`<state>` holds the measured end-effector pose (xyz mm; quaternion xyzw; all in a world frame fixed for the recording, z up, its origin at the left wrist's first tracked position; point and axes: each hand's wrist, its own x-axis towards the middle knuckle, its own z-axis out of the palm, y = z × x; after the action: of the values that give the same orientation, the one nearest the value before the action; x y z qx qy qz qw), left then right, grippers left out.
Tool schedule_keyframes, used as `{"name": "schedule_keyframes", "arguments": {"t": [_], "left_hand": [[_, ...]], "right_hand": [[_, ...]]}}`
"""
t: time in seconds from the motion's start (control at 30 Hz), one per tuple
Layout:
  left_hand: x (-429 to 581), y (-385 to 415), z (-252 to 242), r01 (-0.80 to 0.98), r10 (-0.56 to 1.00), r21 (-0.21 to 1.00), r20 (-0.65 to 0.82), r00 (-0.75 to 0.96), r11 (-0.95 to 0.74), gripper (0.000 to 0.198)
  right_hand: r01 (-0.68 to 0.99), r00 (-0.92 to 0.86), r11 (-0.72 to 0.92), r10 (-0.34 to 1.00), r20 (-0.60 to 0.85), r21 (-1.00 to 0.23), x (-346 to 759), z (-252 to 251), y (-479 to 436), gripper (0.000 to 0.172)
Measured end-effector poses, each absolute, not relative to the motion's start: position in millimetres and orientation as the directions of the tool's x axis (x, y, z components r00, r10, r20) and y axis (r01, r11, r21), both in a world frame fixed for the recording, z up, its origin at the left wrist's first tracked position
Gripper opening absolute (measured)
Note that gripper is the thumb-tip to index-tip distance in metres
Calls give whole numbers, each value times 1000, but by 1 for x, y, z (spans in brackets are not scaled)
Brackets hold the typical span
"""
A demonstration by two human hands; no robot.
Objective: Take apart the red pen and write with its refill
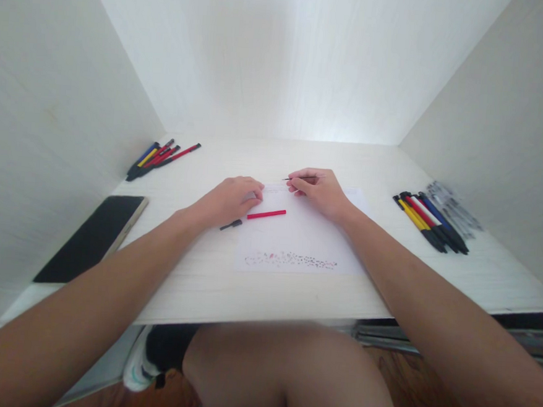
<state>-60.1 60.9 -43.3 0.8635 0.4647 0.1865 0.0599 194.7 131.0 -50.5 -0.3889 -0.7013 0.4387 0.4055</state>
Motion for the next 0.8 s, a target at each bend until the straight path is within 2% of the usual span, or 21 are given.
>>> {"name": "schedule_keyframes", "arguments": {"t": [0.13,0.3,0.5,0.7,0.8], "left_hand": [[-60,61,-48,810,859,294,245,450,-508,30],[-55,60,-50,813,854,274,251,455,-514,25],[-53,60,-52,814,859,285,246,448,-506,20],[-53,59,-49,824,862,265,238,447,-501,20],[-52,56,-45,837,870,247,207,448,-489,23]], "right_hand": [[228,-362,346,898,250,-910,196,-55,138,9],[309,-444,360,873,201,-880,188,-51,153,18],[272,-464,416,847,260,-868,183,-57,159,12],[305,-509,494,807,299,-814,187,-57,153,6],[307,-514,526,793,326,-793,189,-55,151,10]]}}
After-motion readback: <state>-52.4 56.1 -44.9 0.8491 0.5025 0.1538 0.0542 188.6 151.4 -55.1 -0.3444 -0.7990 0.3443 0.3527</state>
